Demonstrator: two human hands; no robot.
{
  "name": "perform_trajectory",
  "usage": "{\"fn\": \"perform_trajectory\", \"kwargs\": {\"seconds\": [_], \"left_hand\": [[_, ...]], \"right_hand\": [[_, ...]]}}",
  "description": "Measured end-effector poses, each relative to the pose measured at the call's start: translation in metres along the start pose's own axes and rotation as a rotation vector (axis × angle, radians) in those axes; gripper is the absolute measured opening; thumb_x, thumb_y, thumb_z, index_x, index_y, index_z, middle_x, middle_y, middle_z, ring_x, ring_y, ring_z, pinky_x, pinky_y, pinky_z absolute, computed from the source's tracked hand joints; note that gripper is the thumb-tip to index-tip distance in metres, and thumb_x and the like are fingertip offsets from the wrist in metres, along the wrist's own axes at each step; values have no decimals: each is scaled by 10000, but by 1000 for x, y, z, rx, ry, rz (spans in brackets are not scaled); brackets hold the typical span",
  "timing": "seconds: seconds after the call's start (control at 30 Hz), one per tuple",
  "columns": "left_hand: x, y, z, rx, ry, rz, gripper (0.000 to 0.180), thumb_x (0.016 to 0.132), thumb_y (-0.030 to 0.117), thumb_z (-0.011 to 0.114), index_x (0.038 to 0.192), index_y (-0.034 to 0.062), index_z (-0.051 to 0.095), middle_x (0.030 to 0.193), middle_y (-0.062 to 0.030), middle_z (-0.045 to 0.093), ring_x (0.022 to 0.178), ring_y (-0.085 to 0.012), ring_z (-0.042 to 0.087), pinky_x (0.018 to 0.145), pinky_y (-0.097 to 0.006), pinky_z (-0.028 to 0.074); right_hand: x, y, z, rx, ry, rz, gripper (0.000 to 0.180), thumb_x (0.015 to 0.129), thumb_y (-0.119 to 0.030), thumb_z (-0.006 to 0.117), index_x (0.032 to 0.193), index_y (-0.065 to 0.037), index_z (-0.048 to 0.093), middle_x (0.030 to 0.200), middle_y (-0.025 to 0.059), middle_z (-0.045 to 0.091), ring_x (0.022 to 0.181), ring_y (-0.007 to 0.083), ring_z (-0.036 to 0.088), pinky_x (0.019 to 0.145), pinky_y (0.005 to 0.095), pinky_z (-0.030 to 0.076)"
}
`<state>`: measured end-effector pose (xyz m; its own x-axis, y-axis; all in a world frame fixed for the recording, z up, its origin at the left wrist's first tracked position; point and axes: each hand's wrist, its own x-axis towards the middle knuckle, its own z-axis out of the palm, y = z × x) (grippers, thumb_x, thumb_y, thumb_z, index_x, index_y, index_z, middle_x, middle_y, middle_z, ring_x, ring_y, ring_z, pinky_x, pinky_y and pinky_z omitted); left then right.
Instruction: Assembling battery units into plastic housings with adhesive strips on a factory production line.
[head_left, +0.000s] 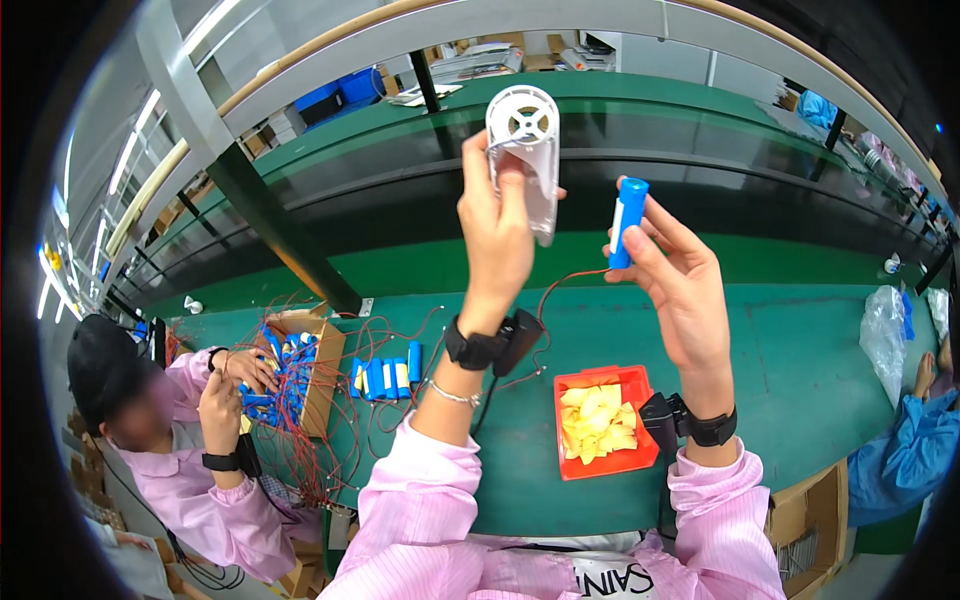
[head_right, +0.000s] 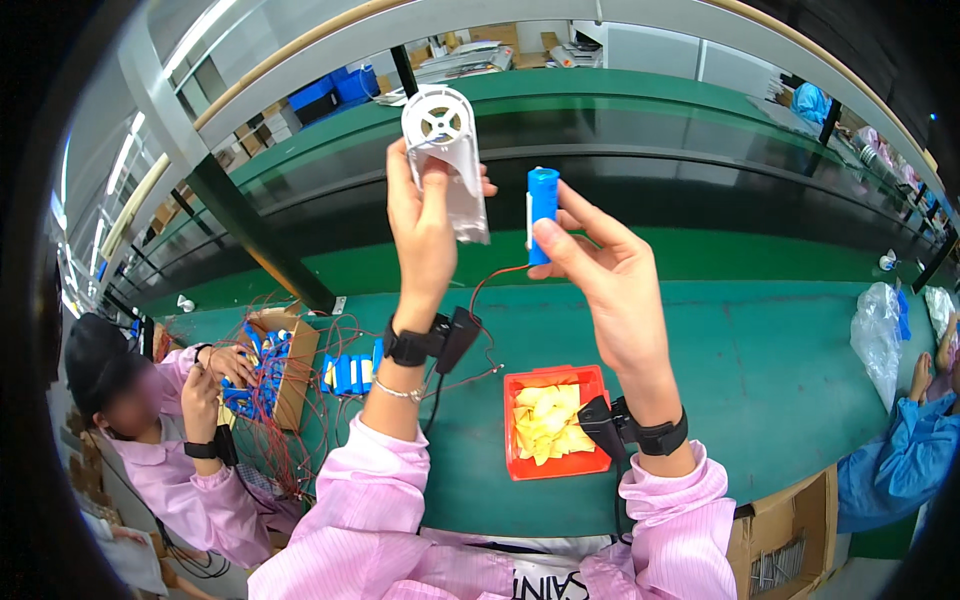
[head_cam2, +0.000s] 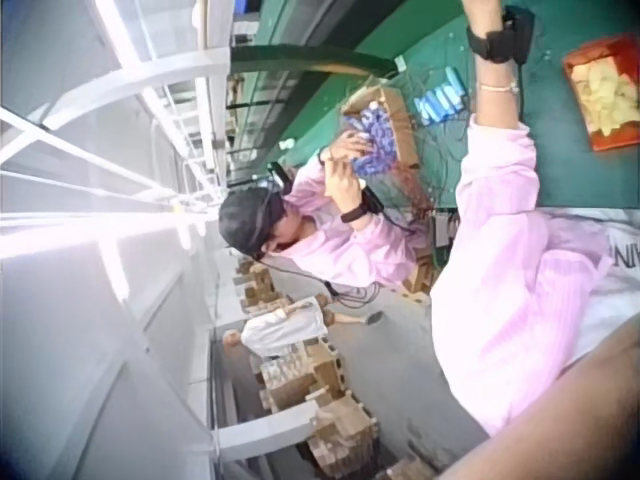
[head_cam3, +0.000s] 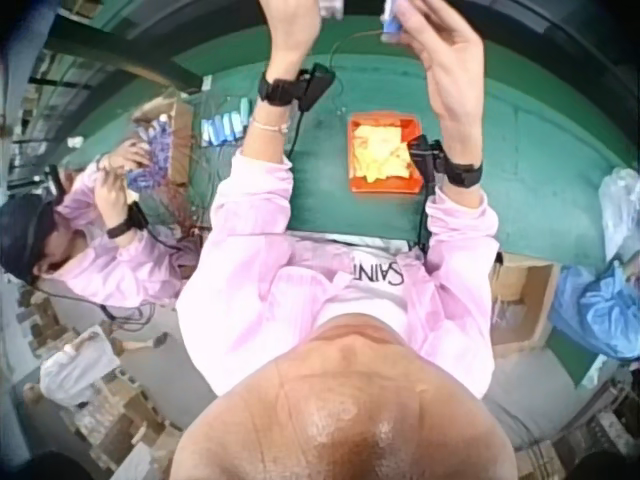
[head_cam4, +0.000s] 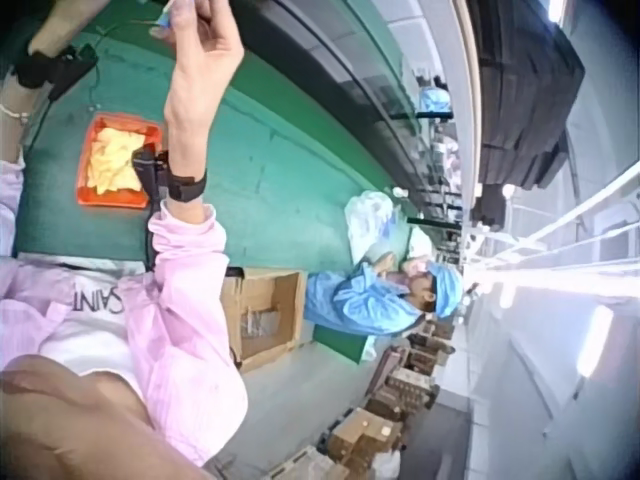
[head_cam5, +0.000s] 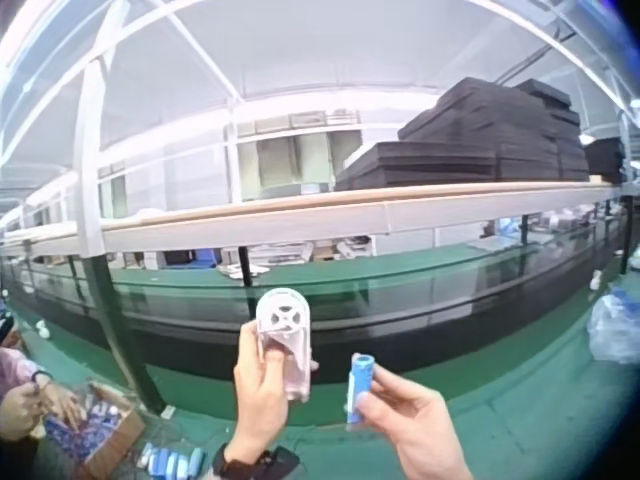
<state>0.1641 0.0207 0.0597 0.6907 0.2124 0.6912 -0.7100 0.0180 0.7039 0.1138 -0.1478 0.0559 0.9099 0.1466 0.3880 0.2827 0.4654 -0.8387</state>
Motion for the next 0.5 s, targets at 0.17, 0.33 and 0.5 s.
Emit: {"fn": "perform_trajectory", "kwargs": {"seconds": [0.17, 0.33, 0.5], "left_hand": [[-21, 6, 23, -224, 30, -103, 273, 1005, 127, 386, 1251, 9, 407, 1035, -149, 632, 849, -191, 666, 741, -300, 534], [-39, -4, 31, -309, 99, -311, 321, 956, 123, 364, 1262, 58, 435, 1101, -78, 571, 941, -146, 604, 805, -302, 502], [-38, -2, 26, -592, 18, -453, 381, 988, 291, 321, 1268, 65, 446, 1090, -97, 609, 941, -175, 617, 838, -337, 514]], "right_hand": [[-1, -1, 10, -11, -32, -21, 467, 854, -61, 700, 1296, -17, 554, 953, 58, 646, 816, 101, 611, 675, 257, 552], [3, 12, 4, -101, -19, 30, 443, 836, -47, 714, 1256, 4, 584, 930, 78, 669, 821, 111, 626, 689, 264, 553], [6, 13, 1, -167, 11, 28, 426, 829, -36, 714, 1236, 10, 599, 940, 85, 668, 830, 112, 620, 695, 267, 554]]}}
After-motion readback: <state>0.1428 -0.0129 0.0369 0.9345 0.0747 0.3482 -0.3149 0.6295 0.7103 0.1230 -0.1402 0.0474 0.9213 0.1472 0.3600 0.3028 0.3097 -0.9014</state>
